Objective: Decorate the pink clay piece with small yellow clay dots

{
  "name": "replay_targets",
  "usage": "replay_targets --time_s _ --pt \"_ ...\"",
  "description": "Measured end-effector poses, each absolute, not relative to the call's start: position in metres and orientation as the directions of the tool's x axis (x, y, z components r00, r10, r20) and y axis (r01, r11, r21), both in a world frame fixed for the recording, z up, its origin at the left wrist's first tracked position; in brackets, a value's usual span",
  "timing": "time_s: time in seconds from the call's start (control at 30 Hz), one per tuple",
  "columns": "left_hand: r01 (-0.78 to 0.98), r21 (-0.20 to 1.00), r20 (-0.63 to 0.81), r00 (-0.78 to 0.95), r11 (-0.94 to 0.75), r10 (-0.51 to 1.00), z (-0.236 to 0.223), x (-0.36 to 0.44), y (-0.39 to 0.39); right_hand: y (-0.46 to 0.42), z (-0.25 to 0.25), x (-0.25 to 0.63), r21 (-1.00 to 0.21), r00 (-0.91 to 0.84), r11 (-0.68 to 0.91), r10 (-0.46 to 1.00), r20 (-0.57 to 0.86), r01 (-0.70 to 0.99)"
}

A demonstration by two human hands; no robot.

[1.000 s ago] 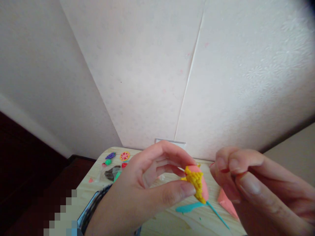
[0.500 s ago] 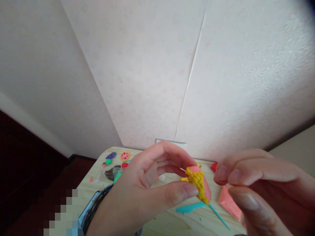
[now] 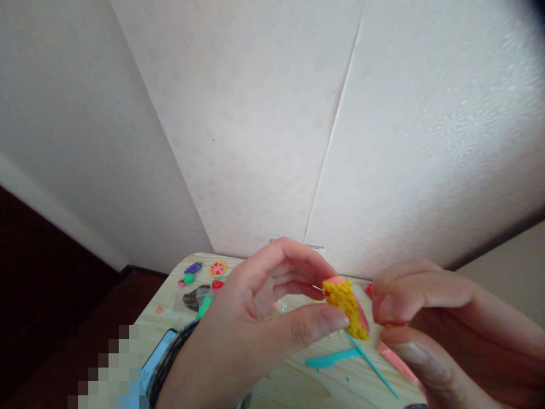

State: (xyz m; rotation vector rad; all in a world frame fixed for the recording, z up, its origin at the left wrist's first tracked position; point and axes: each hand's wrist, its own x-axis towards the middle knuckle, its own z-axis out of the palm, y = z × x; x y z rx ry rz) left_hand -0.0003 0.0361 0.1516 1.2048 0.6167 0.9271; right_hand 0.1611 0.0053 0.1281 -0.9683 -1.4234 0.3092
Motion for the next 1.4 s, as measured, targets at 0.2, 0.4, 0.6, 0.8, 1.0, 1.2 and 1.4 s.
replay_targets --time_s 0.2,0.4,0.6,0.8,1.0,1.2,1.4 --pt "-0.311 0.949 0.107 0.491 0.059 0.865 0.151 0.001 0.038 0.005 0.132 0.165 -0.683 0.143 0.625 0.690 0.710 0.377" --pt "-0.327 0.943 0.122 0.491 0.054 0.863 0.153 0.002 0.038 0.007 0.129 0.159 -0.691 0.164 0.615 0.690 0.705 0.381" --pt "-0.301 0.951 0.109 0.544 0.072 0.832 0.157 0.003 0.037 0.007 0.124 0.166 -0.763 0.188 0.604 0.742 0.644 0.231" --pt "-0.274 0.955 0.081 0.608 0.114 0.790 0.160 0.004 0.035 0.007 0.125 0.175 -0.745 0.044 0.642 0.752 0.658 0.180" --pt "-0.284 0.952 0.093 0.634 0.119 0.768 0.162 0.002 0.035 0.008 0.122 0.176 -0.730 -0.018 0.671 0.738 0.675 0.135" --pt "-0.247 0.967 0.113 0.645 0.066 0.756 0.163 0.002 0.036 0.007 0.123 0.179 -0.728 -0.040 0.681 0.732 0.681 0.082" --pt "-0.289 0.952 0.106 0.621 0.100 0.776 0.159 0.002 0.036 0.007 0.127 0.177 -0.740 -0.049 0.665 0.746 0.664 0.104"
